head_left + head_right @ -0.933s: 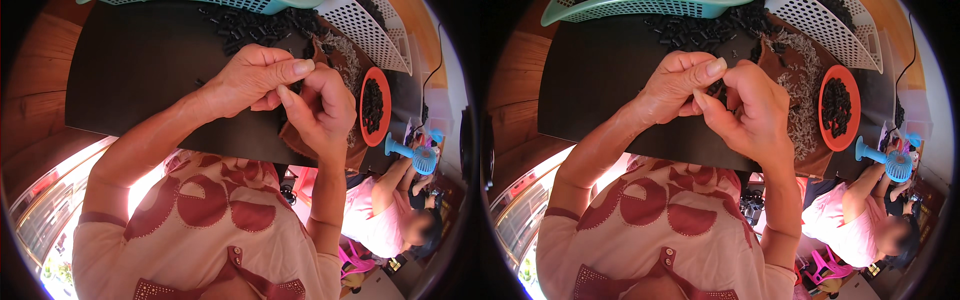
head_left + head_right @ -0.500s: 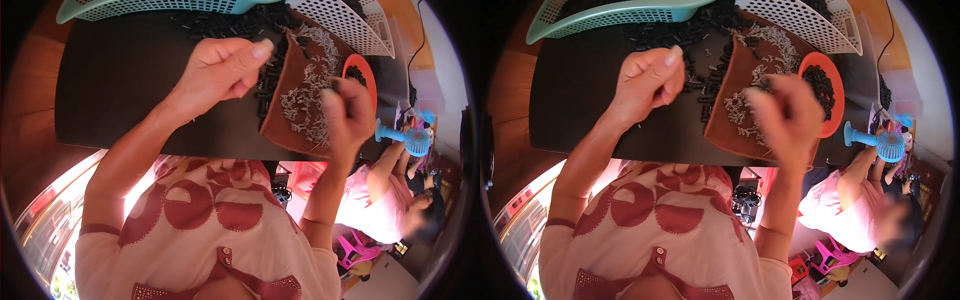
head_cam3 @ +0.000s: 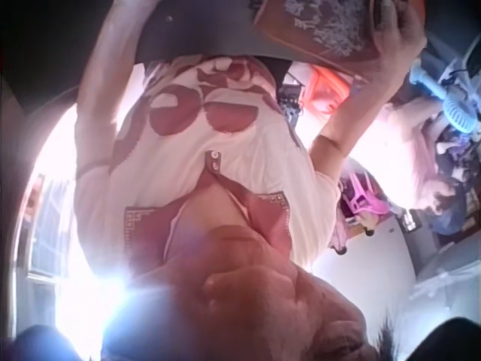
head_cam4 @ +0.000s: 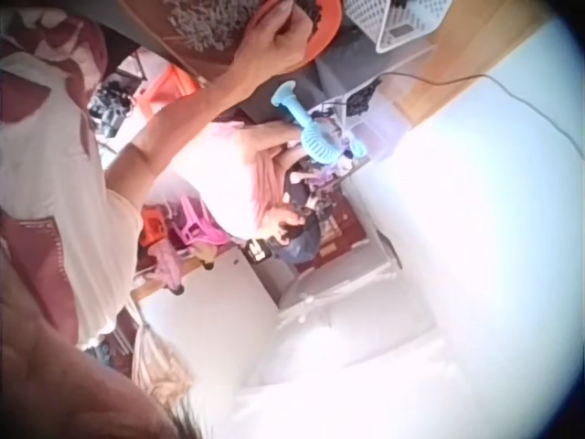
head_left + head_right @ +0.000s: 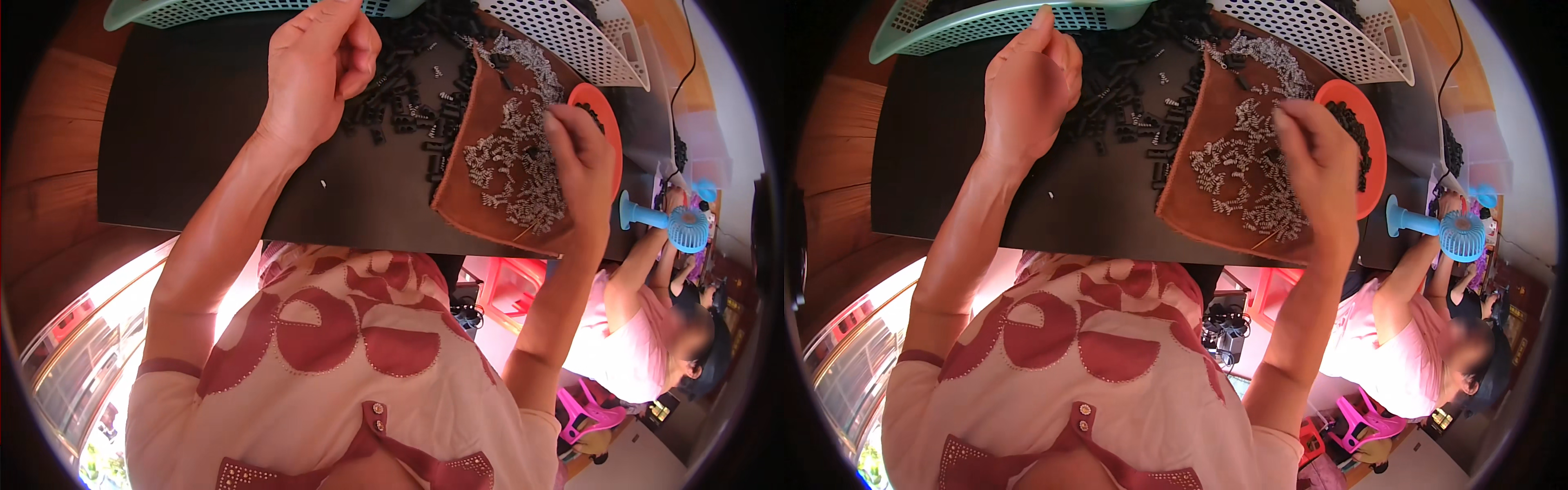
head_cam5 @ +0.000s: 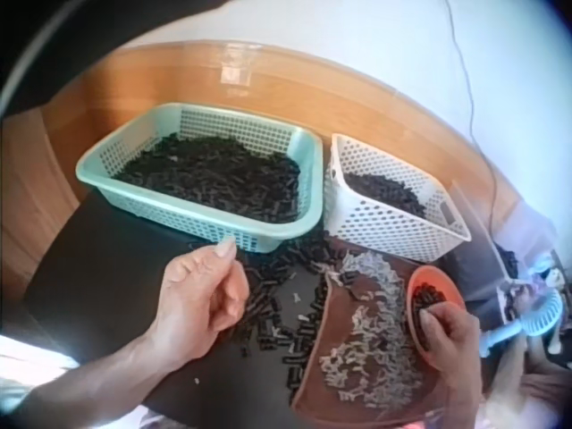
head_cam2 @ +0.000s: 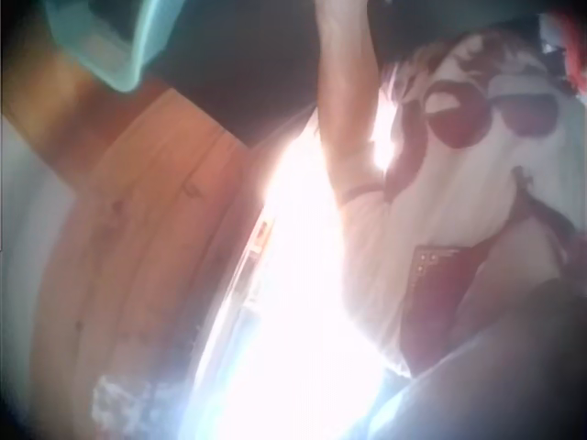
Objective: The person sorts through small black plastic components on a table, picking them up individually and placing them into a small red bowl.
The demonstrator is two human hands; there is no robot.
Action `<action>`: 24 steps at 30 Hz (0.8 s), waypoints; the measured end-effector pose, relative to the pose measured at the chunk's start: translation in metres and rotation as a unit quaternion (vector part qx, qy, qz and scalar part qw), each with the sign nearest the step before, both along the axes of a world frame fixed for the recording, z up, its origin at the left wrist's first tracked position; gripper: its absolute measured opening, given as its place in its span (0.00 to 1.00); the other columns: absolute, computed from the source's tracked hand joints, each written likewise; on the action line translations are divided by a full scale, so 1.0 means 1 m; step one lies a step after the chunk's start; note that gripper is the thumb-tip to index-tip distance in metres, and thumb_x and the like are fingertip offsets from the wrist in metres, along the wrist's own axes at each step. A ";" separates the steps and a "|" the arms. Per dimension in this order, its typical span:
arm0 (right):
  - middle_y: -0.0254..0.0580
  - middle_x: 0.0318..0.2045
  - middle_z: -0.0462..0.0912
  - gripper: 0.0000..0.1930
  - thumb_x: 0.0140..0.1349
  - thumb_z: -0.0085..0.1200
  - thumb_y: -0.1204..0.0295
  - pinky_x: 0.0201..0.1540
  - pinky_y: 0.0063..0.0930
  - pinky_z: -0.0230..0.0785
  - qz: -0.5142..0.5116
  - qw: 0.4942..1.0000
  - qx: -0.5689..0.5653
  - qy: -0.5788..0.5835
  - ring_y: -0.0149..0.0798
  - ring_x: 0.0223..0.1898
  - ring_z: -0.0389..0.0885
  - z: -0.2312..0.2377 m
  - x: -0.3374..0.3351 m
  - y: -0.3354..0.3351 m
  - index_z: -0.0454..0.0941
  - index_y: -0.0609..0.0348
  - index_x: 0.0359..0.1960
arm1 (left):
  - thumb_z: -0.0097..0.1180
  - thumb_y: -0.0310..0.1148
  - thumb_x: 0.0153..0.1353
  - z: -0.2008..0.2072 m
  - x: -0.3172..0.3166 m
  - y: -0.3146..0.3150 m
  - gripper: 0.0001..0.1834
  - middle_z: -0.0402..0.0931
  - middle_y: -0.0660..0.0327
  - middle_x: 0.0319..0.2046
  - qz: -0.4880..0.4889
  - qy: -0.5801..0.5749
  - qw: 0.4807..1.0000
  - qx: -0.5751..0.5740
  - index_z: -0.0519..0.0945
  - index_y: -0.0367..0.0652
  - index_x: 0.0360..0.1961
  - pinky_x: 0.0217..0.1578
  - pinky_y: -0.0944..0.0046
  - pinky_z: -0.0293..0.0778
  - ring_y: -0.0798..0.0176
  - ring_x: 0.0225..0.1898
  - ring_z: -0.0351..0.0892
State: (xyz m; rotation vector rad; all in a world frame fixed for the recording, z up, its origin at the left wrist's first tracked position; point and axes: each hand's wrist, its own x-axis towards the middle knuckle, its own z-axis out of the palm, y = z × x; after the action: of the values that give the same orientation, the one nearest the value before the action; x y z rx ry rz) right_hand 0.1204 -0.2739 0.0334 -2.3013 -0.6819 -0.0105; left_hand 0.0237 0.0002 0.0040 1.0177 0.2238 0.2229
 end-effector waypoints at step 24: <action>0.46 0.34 0.78 0.09 0.58 0.57 0.72 0.39 0.44 0.73 0.224 0.947 -0.173 -0.150 0.54 0.37 0.80 -0.031 0.029 0.105 0.75 0.59 0.40 | 0.46 0.43 0.73 -0.010 0.033 0.000 0.23 0.69 0.59 0.16 0.076 -0.038 0.986 -0.144 0.71 0.43 0.21 0.13 0.70 0.52 0.69 0.12 0.59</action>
State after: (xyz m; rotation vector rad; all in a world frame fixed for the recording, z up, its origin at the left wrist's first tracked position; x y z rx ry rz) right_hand 0.1492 -0.1690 0.0023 -2.4393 -1.4551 -0.0326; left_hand 0.0566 -0.0002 -0.0062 0.7034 0.2564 0.3572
